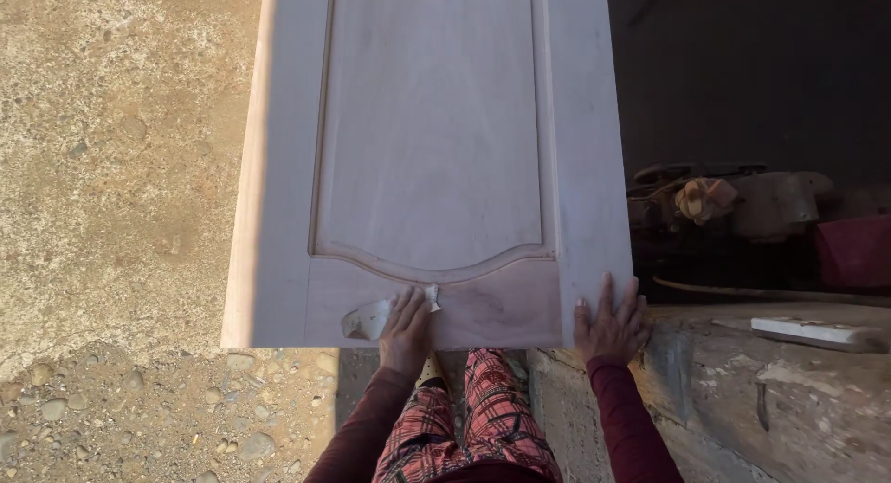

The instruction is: Sanding the surface and detailed grooves of a wooden door panel using sandpaper.

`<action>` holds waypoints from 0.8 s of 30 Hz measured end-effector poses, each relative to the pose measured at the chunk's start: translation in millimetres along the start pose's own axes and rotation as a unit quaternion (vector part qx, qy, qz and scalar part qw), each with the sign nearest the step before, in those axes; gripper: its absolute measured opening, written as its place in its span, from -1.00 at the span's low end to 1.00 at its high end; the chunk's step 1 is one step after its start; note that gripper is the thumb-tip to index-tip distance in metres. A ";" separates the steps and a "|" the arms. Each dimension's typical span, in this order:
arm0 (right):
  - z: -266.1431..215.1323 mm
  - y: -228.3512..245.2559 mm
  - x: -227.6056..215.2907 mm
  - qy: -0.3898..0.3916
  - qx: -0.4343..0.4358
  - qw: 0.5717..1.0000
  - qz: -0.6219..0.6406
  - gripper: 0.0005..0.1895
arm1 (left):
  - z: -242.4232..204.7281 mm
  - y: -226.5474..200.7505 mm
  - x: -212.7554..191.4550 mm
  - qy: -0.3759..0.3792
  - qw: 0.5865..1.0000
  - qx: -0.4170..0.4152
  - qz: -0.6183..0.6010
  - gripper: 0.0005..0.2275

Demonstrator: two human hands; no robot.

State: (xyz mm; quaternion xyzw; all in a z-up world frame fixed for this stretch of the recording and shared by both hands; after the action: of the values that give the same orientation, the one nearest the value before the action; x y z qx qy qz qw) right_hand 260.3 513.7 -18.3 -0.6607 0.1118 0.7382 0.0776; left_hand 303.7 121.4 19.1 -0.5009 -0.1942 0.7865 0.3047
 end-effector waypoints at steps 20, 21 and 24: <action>-1.4 8.9 -16.8 0.010 -0.004 0.999 0.045 -0.17 | -11.1 -72.3 90.7 0.117 0.986 0.086 -0.085 -0.55; -1.0 4.3 -16.7 0.006 -0.016 0.999 0.044 -0.17 | -20.2 -82.7 105.2 0.120 0.980 0.118 -0.108 -0.59; -0.1 2.2 -10.8 0.013 -0.008 0.999 0.041 -0.17 | -13.4 -37.3 53.4 0.132 0.987 0.074 -0.050 -0.54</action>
State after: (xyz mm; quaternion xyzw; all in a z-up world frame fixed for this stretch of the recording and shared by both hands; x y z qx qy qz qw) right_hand 261.1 511.9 -7.4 -0.6657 0.1340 0.7330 0.0404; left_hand 309.8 184.9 0.4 -0.5663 -0.1182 0.7092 0.4029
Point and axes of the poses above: each hand's wrist, its own z-axis towards the middle knuckle, its own x-axis out of the palm, y = z × x, the point moved 8 cm from there along z, towards the middle knuckle, and after that the axes turned 2 degrees about -z, right-handed, at the moved point
